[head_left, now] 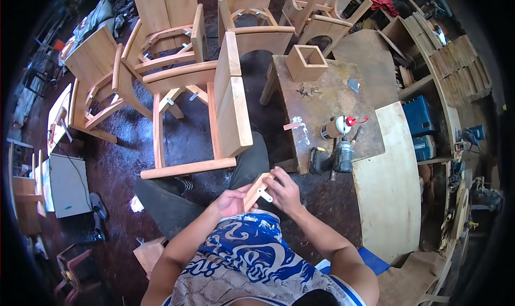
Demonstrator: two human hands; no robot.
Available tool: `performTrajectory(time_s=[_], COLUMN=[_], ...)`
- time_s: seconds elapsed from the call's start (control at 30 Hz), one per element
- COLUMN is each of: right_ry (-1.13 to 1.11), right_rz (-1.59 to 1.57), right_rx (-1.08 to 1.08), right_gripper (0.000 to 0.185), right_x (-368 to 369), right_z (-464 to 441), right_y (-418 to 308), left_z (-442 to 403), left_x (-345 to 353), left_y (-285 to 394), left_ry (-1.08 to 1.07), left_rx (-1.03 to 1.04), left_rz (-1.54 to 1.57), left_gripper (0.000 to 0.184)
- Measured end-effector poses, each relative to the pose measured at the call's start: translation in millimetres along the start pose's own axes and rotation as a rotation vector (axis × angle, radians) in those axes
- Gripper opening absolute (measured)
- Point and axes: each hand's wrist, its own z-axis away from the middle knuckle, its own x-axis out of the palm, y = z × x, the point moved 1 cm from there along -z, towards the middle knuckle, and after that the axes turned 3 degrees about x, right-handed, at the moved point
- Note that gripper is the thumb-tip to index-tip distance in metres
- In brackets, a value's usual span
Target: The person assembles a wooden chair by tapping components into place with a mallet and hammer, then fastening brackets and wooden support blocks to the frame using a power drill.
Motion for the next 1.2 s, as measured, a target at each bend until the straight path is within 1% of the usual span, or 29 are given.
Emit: performTrajectory(time_s=[0.07, 0.1, 0.13, 0.2, 0.23, 0.27, 0.3, 0.33, 0.37, 0.4, 0.43, 0.47, 0.5, 0.53, 0.57, 0.6, 0.63, 0.67, 0.7, 0.73, 0.77, 0.8, 0.87, 0.9, 1.0, 1.07, 1.13, 1.17, 1.2], right_ry=[0.101, 0.116, 0.173, 0.266, 0.314, 0.362, 0.369, 0.385, 0.475, 0.491, 0.506, 0.562, 0.586, 0.57, 0.554, 0.552, 0.507, 0.46, 0.459, 0.381, 0.302, 0.298, 0.122, 0.01, -0.085, -0.083, -0.122, -0.185, -0.191], right_rz=[-0.028, -0.061, -0.076, -0.203, -0.206, -0.208, -0.262, -0.223, -0.294, -0.325, -0.334, -0.392, -0.298, -0.198, -0.097, -0.1, -0.009, 0.083, 0.079, 0.197, 0.312, 0.308, 0.413, 0.45, 0.508, 0.521, 0.6, 0.612, 0.608], right_rx=[0.067, 0.187, 0.244, 0.446, 0.494, 0.542, 0.655, 0.636, 0.611, 0.742, 0.803, 0.788, 0.804, 0.87, 0.93, 0.924, 1.026, 1.126, 1.122, 1.028, 0.931, 0.933, 0.806, 0.831, 0.75, 0.731, 0.633, 0.608, 0.613], right_gripper=[0.039, 0.04, 0.04, 0.032, 0.026, 0.02, 0.012, 0.011, 0.012, 0.017, 0.021, 0.021, 0.023, 0.022, 0.022, 0.022, 0.022, 0.023, 0.023, 0.026, 0.03, 0.03, 0.032, 0.033, 0.032, 0.033, 0.032, 0.027, 0.027], right_x=[0.5, -4.8, -3.6, 0.9, 2.0, 3.1, 6.0, 8.3, 15.4, 29.5, 25.1, 28.6, 27.0, 27.5, 28.8, 26.2, 21.7, 18.4, 20.1, 22.1, 23.9, 22.7, 22.2, 22.4, 22.8, 25.0, 23.9, 21.9, 22.1], right_z=[-4.6, -7.3, -5.1, 3.1, 4.3, 5.4, 2.4, -4.0, -13.3, -17.9, -38.4, -57.3, -77.4, -96.3, -114.7, -133.6, -152.0, -168.6, -178.7, -185.6, -189.9, -193.5, -203.9, -209.2, -214.1, -214.1, -219.0, -220.4, -221.5], right_y=[4.6, 4.4, 14.0, 37.9, 49.5, 61.9, 76.5, 94.8, 116.3, 153.9, 169.4, 195.4, 214.9, 238.3, 256.7, 260.6, 261.5, 261.5, 272.3, 287.0, 301.2, 309.0, 323.3, 328.7, 340.4, 347.0, 347.6, 348.4, 350.1], left_z=[-2.7, -3.3, -3.3, -2.8, -1.4, -5.5, -10.3, -15.3, -22.1, -31.3, -43.7, -57.3, -71.4, -84.0, -96.7, -107.6, -114.1, -116.4, -117.6, -118.6, -121.3, -122.4, -126.0, -126.6, -130.5, -131.4, -131.6, -132.3, -133.2], left_x=[-8.2, -4.2, -4.6, -5.7, 6.1, 2.5, -5.7, -12.7, -15.0, -15.7, -13.7, -12.6, -13.5, -16.4, -19.4, -21.9, -24.5, -27.8, -31.3, -36.2, -40.7, -42.4, -45.5, -44.1, -43.1, -43.6, -37.9, -35.0, -34.6], left_y=[1.3, 4.9, 7.5, 13.6, 15.5, 14.9, 12.1, 10.8, 11.2, 12.1, 14.5, 16.0, 15.9, 14.9, 16.6, 19.6, 21.1, 24.5, 27.0, 29.0, 29.4, 30.3, 33.6, 35.0, 40.1, 42.8, 44.5, 45.6, 46.1], left_ry=[0.116, 0.16, 0.163, 0.236, 0.333, 0.332, 0.397, 0.465, 0.437, 0.441, 0.401, 0.359, 0.41, 0.413, 0.429, 0.445, 0.474, 0.476, 0.522, 0.569, 0.542, 0.547, 0.527, 0.523, 0.503, 0.496, 0.475, 0.479, 0.475], left_rx=[0.168, 0.18, 0.18, 0.239, 0.214, 0.215, 0.239, 0.262, 0.263, 0.258, 0.269, 0.281, 0.32, 0.322, 0.358, 0.395, 0.417, 0.422, 0.399, 0.372, 0.406, 0.403, 0.384, 0.409, 0.375, 0.356, 0.315, 0.309, 0.301], left_rz=[-0.323, -0.359, -0.357, -0.519, -0.553, -0.555, -0.633, -0.712, -0.741, -0.741, -0.836, -0.93, -1.019, -1.018, -1.103, -1.188, -1.227, -1.23, -1.28, -1.329, -1.278, -1.278, -1.226, -1.231, -1.153, -1.122, -1.035, -1.032, -1.024], left_gripper=[0.082, 0.085, 0.085, 0.078, 0.075, 0.075, 0.074, 0.073, 0.071, 0.071, 0.067, 0.063, 0.052, 0.052, 0.049, 0.046, 0.039, 0.039, 0.038, 0.036, 0.034, 0.034, 0.036, 0.035, 0.033, 0.03, 0.028, 0.028, 0.028])
